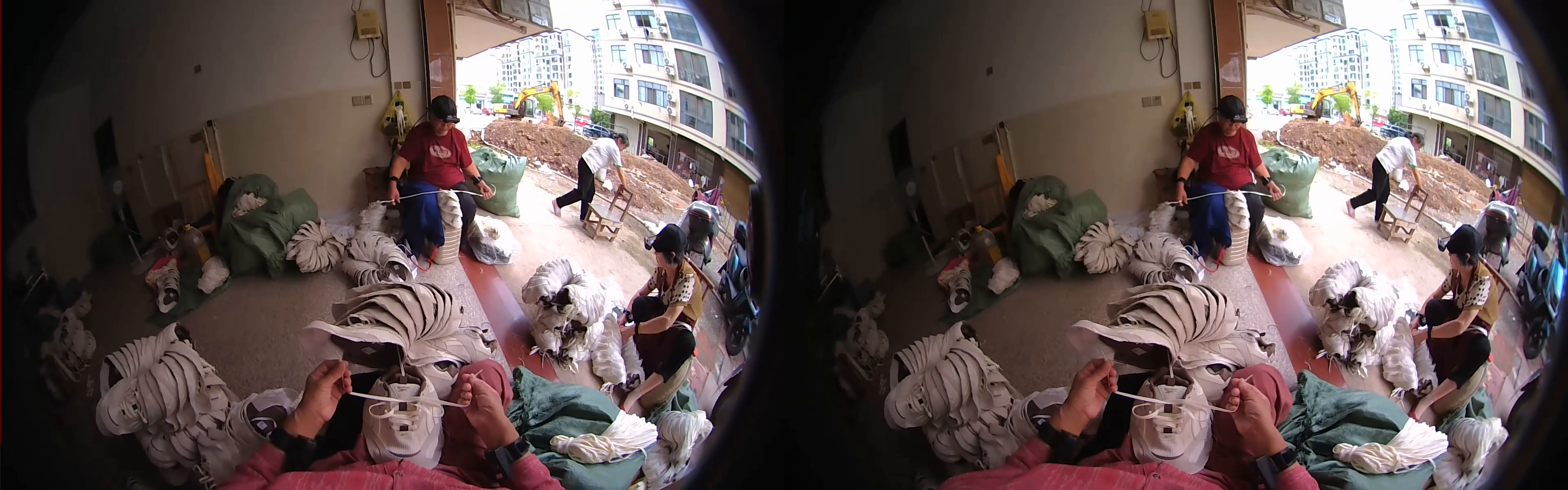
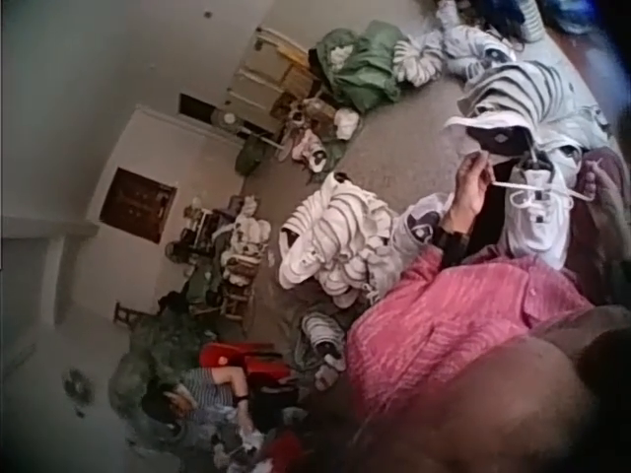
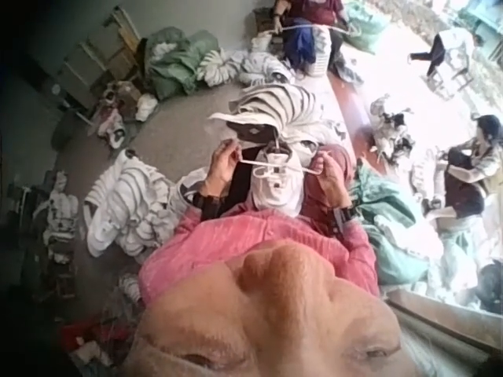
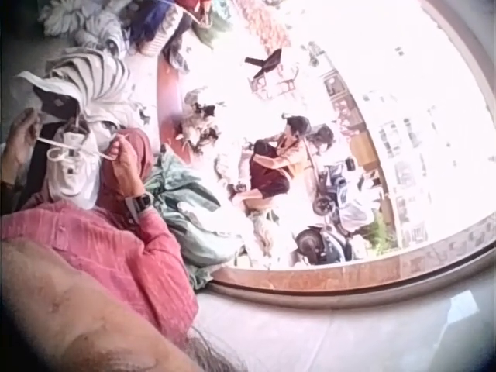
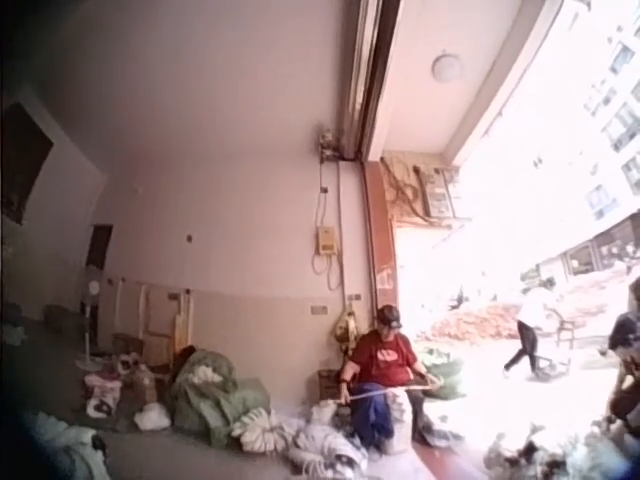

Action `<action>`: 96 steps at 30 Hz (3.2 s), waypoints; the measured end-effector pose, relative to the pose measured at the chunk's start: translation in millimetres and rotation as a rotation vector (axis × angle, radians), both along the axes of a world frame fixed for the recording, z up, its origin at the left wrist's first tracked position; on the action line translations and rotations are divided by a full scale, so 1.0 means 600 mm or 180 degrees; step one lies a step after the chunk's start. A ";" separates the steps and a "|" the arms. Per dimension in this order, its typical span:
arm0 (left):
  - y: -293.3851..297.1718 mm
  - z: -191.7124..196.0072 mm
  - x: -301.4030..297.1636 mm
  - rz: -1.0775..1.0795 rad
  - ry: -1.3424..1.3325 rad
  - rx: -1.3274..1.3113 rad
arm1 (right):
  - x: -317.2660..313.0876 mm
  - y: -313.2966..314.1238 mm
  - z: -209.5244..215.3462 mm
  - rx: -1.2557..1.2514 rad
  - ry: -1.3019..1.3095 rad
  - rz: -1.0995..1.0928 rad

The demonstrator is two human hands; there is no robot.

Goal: The recorder is threading laces into a white sneaker while sitting among piles of shoe components.

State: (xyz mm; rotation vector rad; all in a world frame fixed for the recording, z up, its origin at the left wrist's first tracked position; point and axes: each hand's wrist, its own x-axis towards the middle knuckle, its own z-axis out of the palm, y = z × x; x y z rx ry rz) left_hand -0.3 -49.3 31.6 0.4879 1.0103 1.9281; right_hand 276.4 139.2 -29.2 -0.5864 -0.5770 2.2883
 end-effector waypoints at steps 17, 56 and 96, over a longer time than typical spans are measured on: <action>0.026 0.003 0.030 -0.0095 0.0459 -0.0825 | -0.047 -0.056 0.063 0.0977 -0.1082 0.0158; 0.049 -0.002 0.043 -0.0906 0.2496 -0.1238 | -0.062 0.002 0.105 0.2442 -0.2027 0.1409; 0.073 0.043 0.046 -0.0937 0.5754 0.0275 | -0.151 0.033 0.134 0.5860 -0.1997 0.1084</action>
